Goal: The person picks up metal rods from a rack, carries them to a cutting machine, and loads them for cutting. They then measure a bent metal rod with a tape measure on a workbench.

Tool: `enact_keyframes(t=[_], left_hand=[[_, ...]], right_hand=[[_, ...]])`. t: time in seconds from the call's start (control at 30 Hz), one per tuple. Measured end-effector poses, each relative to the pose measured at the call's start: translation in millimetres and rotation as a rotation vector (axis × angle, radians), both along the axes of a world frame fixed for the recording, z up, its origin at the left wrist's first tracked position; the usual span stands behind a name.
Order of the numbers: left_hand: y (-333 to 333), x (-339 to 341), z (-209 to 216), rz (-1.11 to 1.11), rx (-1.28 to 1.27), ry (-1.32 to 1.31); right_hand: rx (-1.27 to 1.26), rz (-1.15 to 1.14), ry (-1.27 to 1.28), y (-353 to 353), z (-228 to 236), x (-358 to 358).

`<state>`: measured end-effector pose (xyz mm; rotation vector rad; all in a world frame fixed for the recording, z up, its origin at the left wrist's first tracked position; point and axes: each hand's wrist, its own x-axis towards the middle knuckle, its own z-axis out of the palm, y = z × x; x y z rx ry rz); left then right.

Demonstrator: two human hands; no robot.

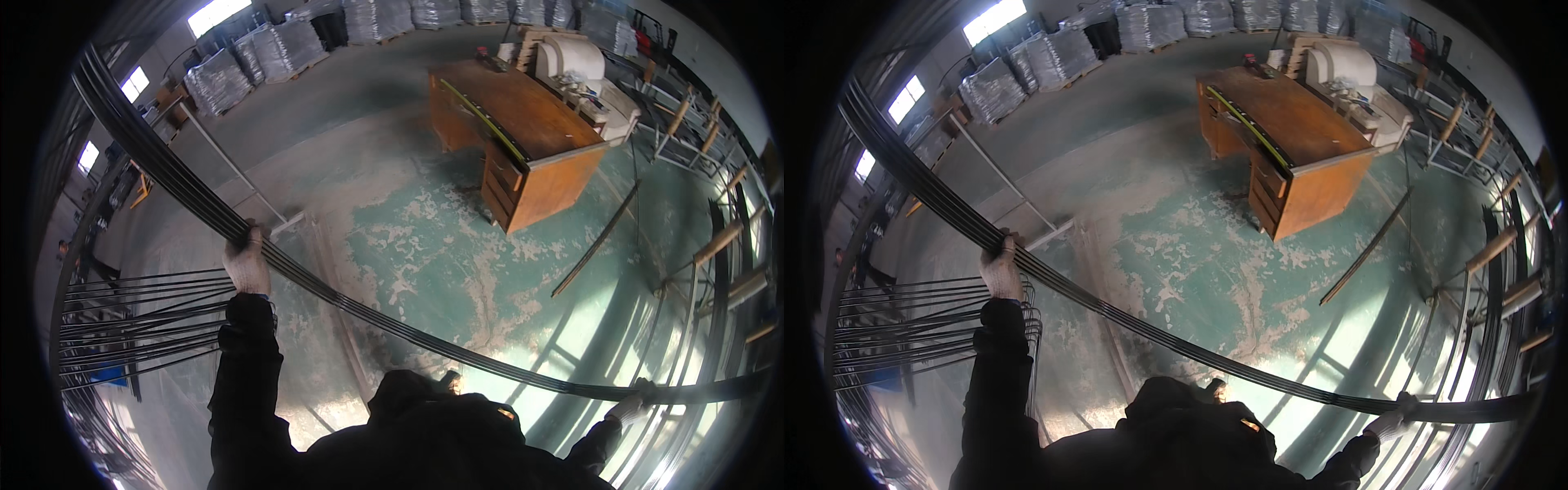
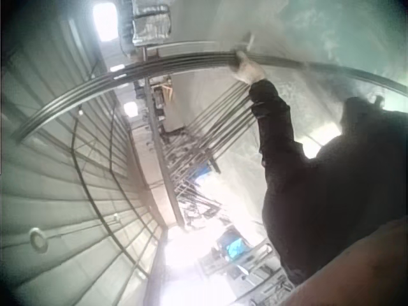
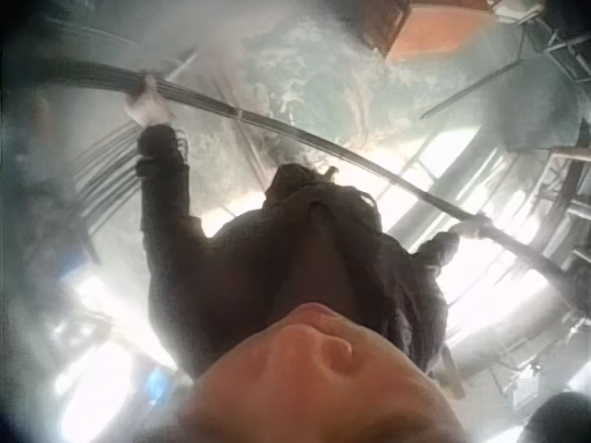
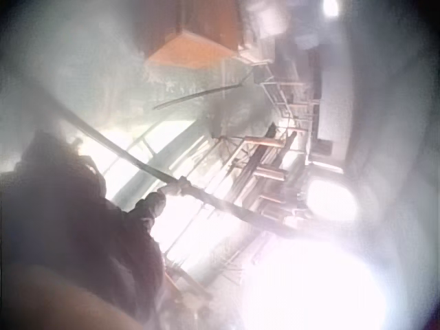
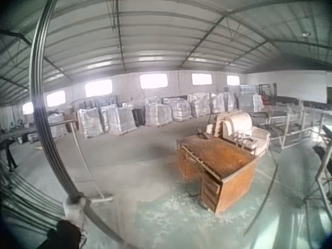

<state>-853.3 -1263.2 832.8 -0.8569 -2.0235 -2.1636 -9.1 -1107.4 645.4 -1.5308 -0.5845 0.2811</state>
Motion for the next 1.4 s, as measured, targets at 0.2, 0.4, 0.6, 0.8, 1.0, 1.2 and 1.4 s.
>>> enact_keyframes(t=[0.2, 0.4, 0.6, 0.8, 1.0, 1.2, 1.4], left_hand=[[89, -158, -12, 0.017, 0.168, -0.155], [201, -342, -31, 0.176, 0.08, -0.094], [295, -513, -6, 0.241, -0.006, -0.141], [376, -669, -31, 0.295, 0.074, -0.149], [469, -815, -45, 0.367, 0.053, -0.169], [529, -958, -53, 0.489, 0.047, -0.133], [575, -1119, -102, 0.557, 0.087, -0.197]], right_hand=[[-0.011, 0.161, -0.089, 189, -23, -188], [-0.04, 0.205, -0.03, 343, -48, -386], [-0.008, 0.315, -0.058, 487, -38, -552], [0.091, 0.436, 0.038, 653, -63, -757], [-0.027, 0.614, -0.057, 823, -87, -966], [0.059, 0.837, -0.059, 972, -69, -1184], [0.083, 0.801, 0.041, 1075, -89, -1391]])
